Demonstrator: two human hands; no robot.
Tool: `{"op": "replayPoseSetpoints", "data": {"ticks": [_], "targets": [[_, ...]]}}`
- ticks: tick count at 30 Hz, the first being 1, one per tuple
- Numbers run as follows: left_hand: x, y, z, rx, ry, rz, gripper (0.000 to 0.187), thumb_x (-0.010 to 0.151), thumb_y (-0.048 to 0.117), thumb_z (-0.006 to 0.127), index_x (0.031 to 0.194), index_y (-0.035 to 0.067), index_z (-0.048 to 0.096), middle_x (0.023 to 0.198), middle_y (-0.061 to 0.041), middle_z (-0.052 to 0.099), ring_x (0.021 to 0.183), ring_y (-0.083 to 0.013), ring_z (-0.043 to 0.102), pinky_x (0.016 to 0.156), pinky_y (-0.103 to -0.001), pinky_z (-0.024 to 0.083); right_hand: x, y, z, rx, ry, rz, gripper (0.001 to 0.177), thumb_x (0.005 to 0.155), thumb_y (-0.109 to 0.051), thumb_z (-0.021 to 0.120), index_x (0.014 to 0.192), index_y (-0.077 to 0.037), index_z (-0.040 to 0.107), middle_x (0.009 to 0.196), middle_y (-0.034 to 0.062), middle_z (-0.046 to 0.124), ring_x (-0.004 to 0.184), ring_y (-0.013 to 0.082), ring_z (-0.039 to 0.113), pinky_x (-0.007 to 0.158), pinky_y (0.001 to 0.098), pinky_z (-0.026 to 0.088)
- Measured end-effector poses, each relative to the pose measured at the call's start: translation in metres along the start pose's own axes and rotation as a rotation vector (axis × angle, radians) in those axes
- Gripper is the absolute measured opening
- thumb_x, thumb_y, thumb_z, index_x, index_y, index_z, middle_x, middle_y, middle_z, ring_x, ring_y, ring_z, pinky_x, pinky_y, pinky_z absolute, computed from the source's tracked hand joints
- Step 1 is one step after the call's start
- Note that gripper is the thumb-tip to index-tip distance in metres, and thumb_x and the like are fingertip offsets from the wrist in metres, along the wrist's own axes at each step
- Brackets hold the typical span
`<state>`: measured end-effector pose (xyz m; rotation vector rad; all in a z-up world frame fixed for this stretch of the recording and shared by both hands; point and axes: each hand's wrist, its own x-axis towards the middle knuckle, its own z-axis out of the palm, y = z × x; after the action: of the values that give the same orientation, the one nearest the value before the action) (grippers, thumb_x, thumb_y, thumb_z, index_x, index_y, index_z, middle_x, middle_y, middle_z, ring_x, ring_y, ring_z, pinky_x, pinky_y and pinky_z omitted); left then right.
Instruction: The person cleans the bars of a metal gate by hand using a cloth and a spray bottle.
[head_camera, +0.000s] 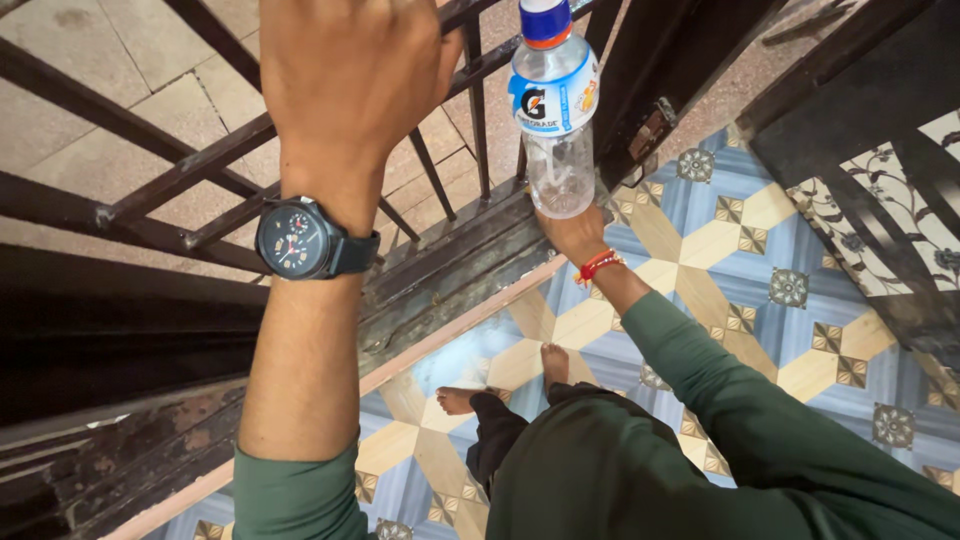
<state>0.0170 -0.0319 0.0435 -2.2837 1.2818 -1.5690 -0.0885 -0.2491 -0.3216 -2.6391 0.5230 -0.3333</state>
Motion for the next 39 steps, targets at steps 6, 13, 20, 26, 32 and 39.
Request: {"op": "replayPoseSetpoints", "data": {"ticks": [6, 13, 20, 26, 32, 39], "targets": [[-0.008, 0.002, 0.013, -0.062, -0.080, -0.038, 0.029, 0.087, 0.042, 0.078, 0.073, 0.017, 0.070, 0.065, 0.003, 0.058, 0.061, -0.0181, 0.056, 0.056, -0.035, 0.039, 0.001, 0.007, -0.007, 0.124, 0.032, -0.042, 0.049, 0.096, -0.045, 0.056, 0.135, -0.016, 0.063, 0.133, 0.0168, 0.067, 0.120, 0.0380, 0.063, 0.101, 0.0481, 0.050], [-0.005, 0.006, 0.011, -0.063, -0.017, -0.041, 0.033, 0.084, 0.047, 0.080, 0.079, 0.015, 0.074, 0.078, -0.001, 0.065, 0.085, -0.0225, 0.063, 0.073, -0.042, 0.043, -0.003, 0.004, -0.039, 0.210, -0.018, 0.002, 0.049, 0.093, -0.042, 0.064, 0.134, -0.014, 0.062, 0.126, 0.0211, 0.066, 0.110, 0.0424, 0.063, 0.088, 0.0507, 0.050], [-0.004, 0.006, 0.006, -0.043, -0.067, -0.048, 0.035, 0.087, 0.048, 0.081, 0.075, 0.016, 0.073, 0.074, 0.000, 0.063, 0.081, -0.0217, 0.060, 0.071, -0.039, 0.042, 0.001, 0.027, -0.027, -0.065, -0.196, 0.080, 0.031, 0.090, -0.034, 0.071, 0.112, -0.013, 0.074, 0.104, 0.0205, 0.073, 0.098, 0.0427, 0.067, 0.083, 0.0501, 0.053], [-0.004, 0.004, 0.007, 0.040, 0.038, -0.014, 0.026, 0.082, 0.039, 0.080, 0.082, 0.013, 0.073, 0.080, -0.002, 0.064, 0.091, -0.0231, 0.059, 0.083, -0.041, 0.043, -0.007, 0.038, 0.005, 1.121, 0.281, -0.071, 0.044, 0.093, -0.021, 0.063, 0.135, -0.009, 0.056, 0.126, 0.0233, 0.065, 0.117, 0.0414, 0.060, 0.100, 0.0470, 0.046], [-0.016, 0.001, 0.015, 0.015, -0.021, -0.013, 0.031, 0.084, 0.040, 0.075, 0.089, 0.010, 0.073, 0.089, -0.005, 0.065, 0.098, -0.0260, 0.056, 0.091, -0.046, 0.041, 0.029, 0.066, 0.015, 0.405, 0.097, -0.177, 0.032, 0.086, -0.027, 0.075, 0.105, -0.001, 0.071, 0.100, 0.0278, 0.071, 0.097, 0.0465, 0.065, 0.085, 0.0508, 0.054], [-0.028, 0.002, 0.025, 0.009, -0.052, -0.008, 0.022, 0.089, 0.029, 0.070, 0.095, 0.008, 0.073, 0.095, -0.005, 0.062, 0.110, -0.0258, 0.052, 0.112, -0.053, 0.033, 0.022, 0.050, -0.025, 0.046, -0.188, 0.030, 0.028, 0.086, -0.032, 0.070, 0.097, -0.007, 0.075, 0.095, 0.0256, 0.072, 0.091, 0.0467, 0.068, 0.083, 0.0543, 0.054]]}}
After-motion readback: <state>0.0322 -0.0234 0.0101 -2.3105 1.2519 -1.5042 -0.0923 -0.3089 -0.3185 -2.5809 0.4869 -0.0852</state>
